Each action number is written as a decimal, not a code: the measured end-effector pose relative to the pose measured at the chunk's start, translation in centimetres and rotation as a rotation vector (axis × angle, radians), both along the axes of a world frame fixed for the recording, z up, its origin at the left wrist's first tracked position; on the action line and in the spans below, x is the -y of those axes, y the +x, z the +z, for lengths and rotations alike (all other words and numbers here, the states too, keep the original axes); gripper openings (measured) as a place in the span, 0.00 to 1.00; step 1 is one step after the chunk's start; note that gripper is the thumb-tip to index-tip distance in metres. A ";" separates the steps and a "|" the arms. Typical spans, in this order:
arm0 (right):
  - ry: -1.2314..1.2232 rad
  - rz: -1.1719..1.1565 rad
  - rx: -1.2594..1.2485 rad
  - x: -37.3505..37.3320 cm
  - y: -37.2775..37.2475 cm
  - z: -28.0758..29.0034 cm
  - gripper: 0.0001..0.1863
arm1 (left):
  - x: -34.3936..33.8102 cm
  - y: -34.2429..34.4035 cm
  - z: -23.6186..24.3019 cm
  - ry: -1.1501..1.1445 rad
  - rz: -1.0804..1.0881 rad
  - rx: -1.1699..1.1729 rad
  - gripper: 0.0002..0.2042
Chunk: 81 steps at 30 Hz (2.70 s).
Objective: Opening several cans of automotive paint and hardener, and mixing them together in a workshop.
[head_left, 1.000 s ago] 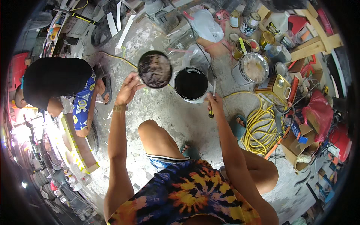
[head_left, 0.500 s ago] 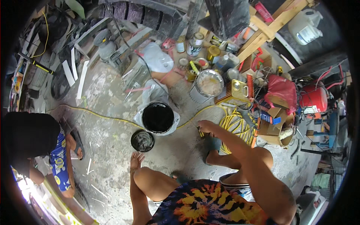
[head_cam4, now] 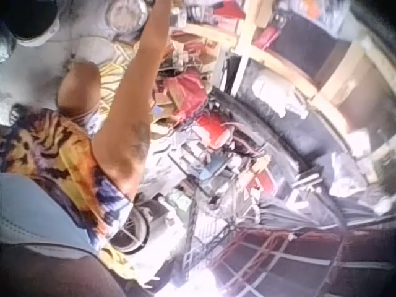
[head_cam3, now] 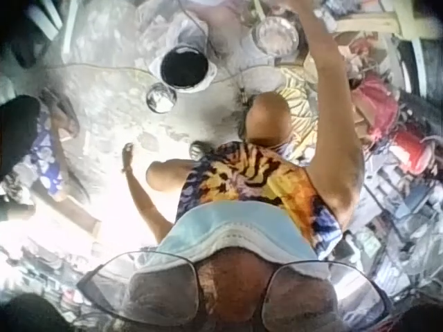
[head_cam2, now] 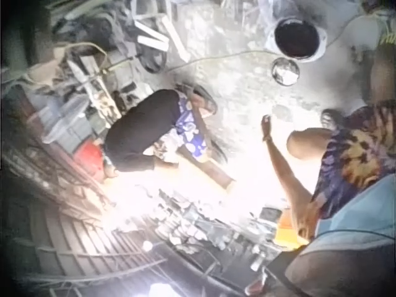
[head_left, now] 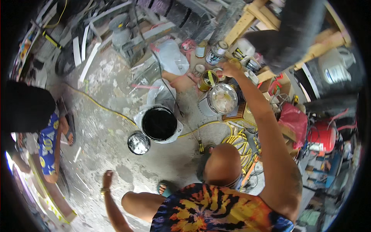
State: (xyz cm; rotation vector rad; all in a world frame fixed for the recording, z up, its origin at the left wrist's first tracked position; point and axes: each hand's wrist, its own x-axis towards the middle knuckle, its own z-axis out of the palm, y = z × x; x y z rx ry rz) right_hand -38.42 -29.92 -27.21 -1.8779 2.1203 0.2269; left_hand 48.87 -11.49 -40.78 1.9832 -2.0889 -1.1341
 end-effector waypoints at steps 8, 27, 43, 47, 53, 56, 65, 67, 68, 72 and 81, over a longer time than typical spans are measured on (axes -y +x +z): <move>0.365 0.141 0.062 4.8 1.6 -11.0 0.64 | -4.4 -0.3 11.1 -0.028 0.270 0.198 0.11; -0.161 0.229 0.590 -6.7 10.4 22.8 0.44 | 16.9 -19.7 16.9 -0.377 -0.256 -0.115 0.14; 0.193 1.264 0.079 -18.6 46.1 -4.4 0.44 | -4.8 -26.7 10.1 -0.749 1.170 -0.611 0.11; 0.460 1.150 0.970 -12.7 37.9 3.7 0.25 | -12.8 -34.3 12.2 -0.394 0.864 -0.683 0.07; -0.090 -0.048 1.373 -9.0 25.1 3.0 0.19 | -8.9 -43.3 7.0 -0.232 0.738 -0.714 0.30; -0.221 -0.294 1.355 -10.3 24.1 -5.0 0.19 | -4.1 -44.3 2.7 -0.415 0.631 -0.545 0.42; 0.044 -0.508 1.425 -4.4 27.7 -15.0 0.26 | 0.8 -42.5 0.5 -0.531 0.591 -0.503 0.57; 0.299 -0.595 1.672 -3.6 28.1 -15.4 0.26 | 1.4 -42.3 0.9 -0.580 0.563 -0.610 0.60; 0.291 -0.607 1.740 -3.5 28.4 -15.6 0.26 | 1.6 -42.2 1.1 -0.565 0.562 -0.598 0.60; 0.309 -0.613 1.791 -3.6 28.9 -15.1 0.25 | 1.6 -42.5 1.4 -0.549 0.576 -0.627 0.64; 0.291 -0.218 1.599 -7.0 29.3 -5.8 0.32 | -3.9 -44.5 3.7 -0.452 0.646 -0.689 0.58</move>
